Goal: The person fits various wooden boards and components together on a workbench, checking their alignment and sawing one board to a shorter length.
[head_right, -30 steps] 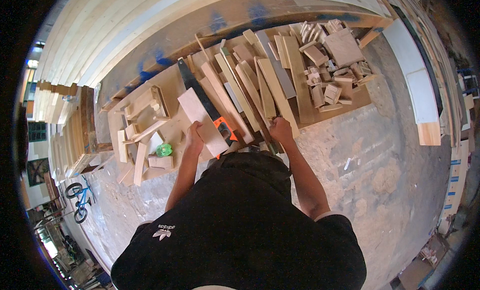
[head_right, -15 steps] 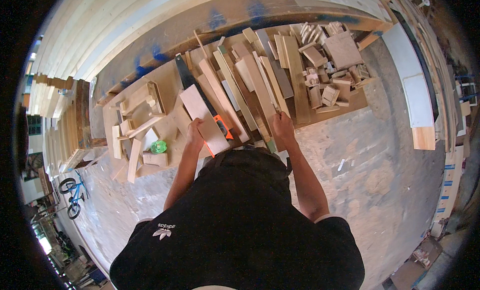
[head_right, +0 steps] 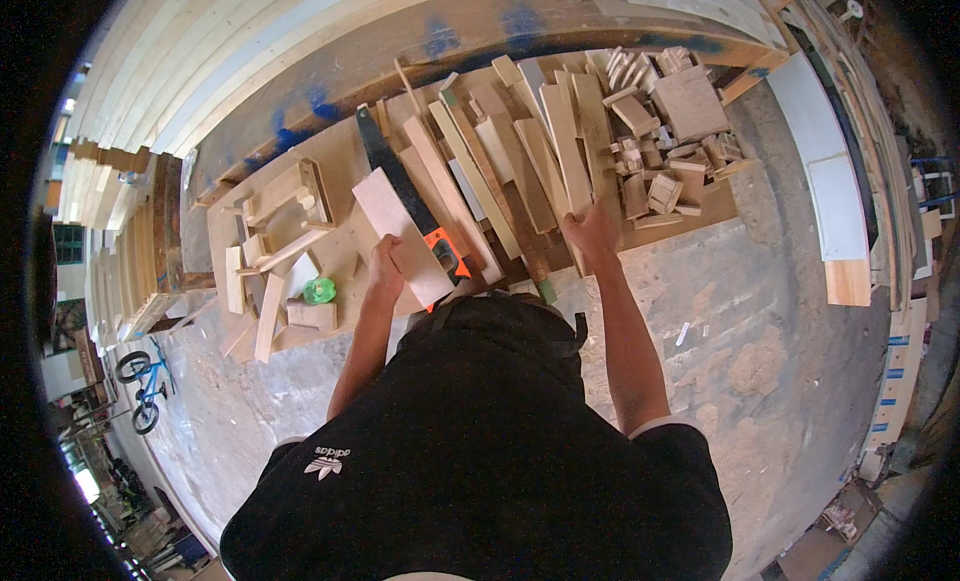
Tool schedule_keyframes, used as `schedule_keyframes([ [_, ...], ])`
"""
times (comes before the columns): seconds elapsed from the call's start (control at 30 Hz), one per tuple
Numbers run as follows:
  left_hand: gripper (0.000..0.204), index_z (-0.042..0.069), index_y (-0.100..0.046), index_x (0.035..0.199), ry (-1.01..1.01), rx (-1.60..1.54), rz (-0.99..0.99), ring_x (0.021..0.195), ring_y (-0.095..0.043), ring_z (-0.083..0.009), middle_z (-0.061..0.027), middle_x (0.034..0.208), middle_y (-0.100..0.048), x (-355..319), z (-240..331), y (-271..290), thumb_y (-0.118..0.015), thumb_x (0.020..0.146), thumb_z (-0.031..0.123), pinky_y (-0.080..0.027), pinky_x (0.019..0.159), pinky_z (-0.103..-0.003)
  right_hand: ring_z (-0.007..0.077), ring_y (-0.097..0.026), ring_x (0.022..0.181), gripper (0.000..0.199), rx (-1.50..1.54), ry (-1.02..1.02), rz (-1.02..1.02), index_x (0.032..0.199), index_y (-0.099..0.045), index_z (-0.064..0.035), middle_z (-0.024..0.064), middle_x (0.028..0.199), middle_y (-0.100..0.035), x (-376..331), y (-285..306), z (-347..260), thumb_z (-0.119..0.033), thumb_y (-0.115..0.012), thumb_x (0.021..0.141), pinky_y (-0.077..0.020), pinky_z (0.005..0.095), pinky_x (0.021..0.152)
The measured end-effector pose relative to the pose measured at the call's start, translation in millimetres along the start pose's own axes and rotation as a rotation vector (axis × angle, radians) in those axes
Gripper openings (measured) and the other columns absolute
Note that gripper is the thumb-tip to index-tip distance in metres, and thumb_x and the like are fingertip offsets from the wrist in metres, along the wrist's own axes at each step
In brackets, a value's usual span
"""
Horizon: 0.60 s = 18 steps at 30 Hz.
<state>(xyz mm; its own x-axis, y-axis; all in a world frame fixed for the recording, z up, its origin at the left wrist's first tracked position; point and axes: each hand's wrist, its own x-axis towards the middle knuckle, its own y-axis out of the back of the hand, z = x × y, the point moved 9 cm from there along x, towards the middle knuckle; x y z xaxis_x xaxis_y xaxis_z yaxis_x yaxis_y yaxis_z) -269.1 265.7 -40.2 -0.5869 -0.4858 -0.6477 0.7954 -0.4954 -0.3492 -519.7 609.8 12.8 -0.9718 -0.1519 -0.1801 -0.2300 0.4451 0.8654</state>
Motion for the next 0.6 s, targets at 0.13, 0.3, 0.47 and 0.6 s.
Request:
schedule_keyframes([
  [0.13,0.013,0.003,-0.055,0.082,-0.066,0.025,0.003,0.071,-0.06,-0.0211,-0.008,0.077,-0.057,0.2,2.3,14.9,-0.057,0.077,0.015,-0.051,0.065,-0.034,0.0426,-0.059,0.094,0.048,-0.099,0.092,-0.008,0.107,-0.053,0.0039,0.0271,0.097,-0.062,-6.3,-4.7,-1.3,-0.028,-0.067,0.074,-0.0469,0.048,0.081],
  [0.3,0.014,0.003,-0.056,0.083,-0.037,0.007,0.036,0.073,-0.06,-0.0209,-0.0077,0.078,-0.057,-7.9,3.0,19.9,-0.058,0.076,0.015,-0.051,0.066,-0.033,0.0385,-0.059,0.098,0.041,-0.269,0.389,0.365,0.111,-0.052,-0.0017,0.0199,0.111,-0.057,-42.0,0.8,-54.5,-0.022,-0.066,0.078,-0.0471,0.0468,0.084],
  [0.47,0.013,0.002,-0.056,0.084,-0.01,0.031,0.076,0.074,-0.06,-0.0208,-0.0079,0.081,-0.057,-10.8,0.3,20.6,-0.058,0.076,0.013,-0.051,0.068,-0.033,0.0369,-0.06,0.096,0.038,-0.046,0.426,-0.352,0.109,-0.053,-0.004,0.0185,0.109,-0.056,-69.5,-87.4,-87.6,-0.019,-0.067,0.076,-0.0496,0.0462,0.079],
  [0.6,0.012,0.002,-0.056,0.084,-0.009,-0.008,0.078,0.074,-0.06,-0.0206,-0.0079,0.081,-0.057,-4.5,-0.6,25.6,-0.057,0.076,0.012,-0.051,0.068,-0.033,0.0365,-0.062,0.088,0.035,-0.08,0.482,-0.178,0.105,-0.055,-0.0035,0.0183,0.096,-0.061,-72.7,-97.7,-97.2,-0.018,-0.068,0.076,-0.0516,0.044,0.075],
])
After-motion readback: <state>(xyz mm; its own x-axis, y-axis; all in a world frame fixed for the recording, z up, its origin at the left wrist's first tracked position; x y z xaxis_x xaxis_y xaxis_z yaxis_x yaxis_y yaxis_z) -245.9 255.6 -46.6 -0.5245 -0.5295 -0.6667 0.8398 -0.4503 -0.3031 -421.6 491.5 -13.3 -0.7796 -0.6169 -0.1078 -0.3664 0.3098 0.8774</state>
